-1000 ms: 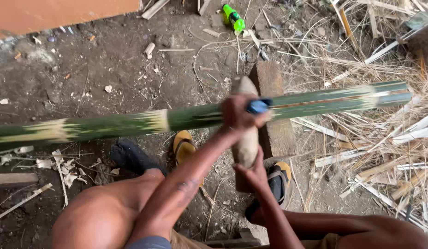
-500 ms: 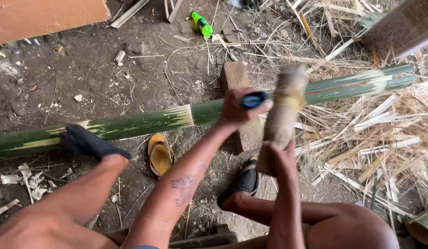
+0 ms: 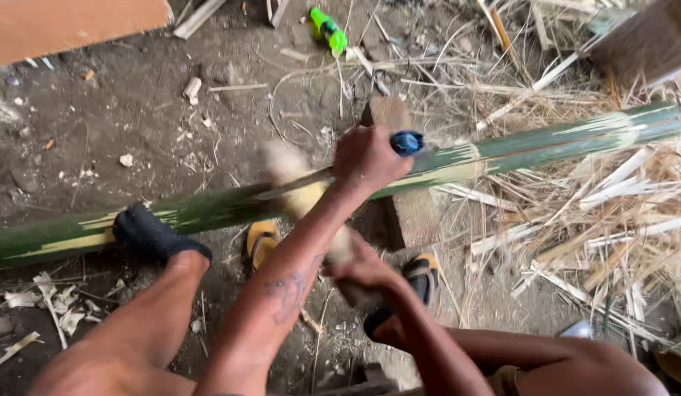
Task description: The person uses a machete and a wooden mallet to split a long green bamboo pole resting on a wooden block. They repeatedly strike the machete into the bamboo to create a longitudinal split, then use a pencil to mark a line on the bamboo surface before continuing to drive the machete deeper with the mallet.
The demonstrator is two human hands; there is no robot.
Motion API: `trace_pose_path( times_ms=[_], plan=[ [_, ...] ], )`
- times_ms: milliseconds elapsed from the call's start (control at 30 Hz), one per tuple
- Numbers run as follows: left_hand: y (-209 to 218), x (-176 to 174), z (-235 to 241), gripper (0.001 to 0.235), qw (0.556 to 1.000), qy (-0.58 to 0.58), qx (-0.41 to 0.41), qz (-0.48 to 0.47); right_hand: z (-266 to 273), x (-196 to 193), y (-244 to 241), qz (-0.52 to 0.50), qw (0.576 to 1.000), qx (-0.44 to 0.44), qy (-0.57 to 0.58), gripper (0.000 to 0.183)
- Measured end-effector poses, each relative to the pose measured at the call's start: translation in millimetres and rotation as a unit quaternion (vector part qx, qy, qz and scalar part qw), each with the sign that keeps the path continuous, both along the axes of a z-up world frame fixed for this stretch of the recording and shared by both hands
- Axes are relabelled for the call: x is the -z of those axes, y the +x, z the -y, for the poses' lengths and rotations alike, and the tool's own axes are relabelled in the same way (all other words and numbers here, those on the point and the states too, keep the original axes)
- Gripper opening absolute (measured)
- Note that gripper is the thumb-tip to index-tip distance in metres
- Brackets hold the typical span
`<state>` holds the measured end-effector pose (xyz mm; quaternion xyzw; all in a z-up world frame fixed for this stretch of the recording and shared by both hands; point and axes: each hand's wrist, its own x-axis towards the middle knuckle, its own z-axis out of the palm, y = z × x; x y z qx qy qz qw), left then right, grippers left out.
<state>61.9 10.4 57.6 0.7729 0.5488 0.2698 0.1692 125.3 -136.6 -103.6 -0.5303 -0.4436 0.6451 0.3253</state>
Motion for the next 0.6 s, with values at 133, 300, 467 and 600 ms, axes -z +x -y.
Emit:
trace_pose_path(
  times_ms=[133,300,467,600],
  plan=[
    [-82.5,-42.4,9.7,0.021,0.986,0.075,-0.011,0.146,1.8,24.8,-60.4,-0.005,0.995,-0.050,0.088,0.108],
    [-155.5,-47.0,22.5,0.011,0.872,0.072,0.079,0.478,-2.7,-10.7,-12.9,0.080,0.983,0.118,-0.118,0.093],
    [-124.6,-8.7,7.0,0.008,0.734,0.039,0.105,0.670,2.5,-42.2,41.1,0.072,0.969,0.225,-0.079,0.085],
    [-124.6,27.0,10.7,0.008,0.707,0.041,0.071,0.702,10.8,-58.5,59.8,0.030,0.963,0.265,-0.041,0.092]
  ],
)
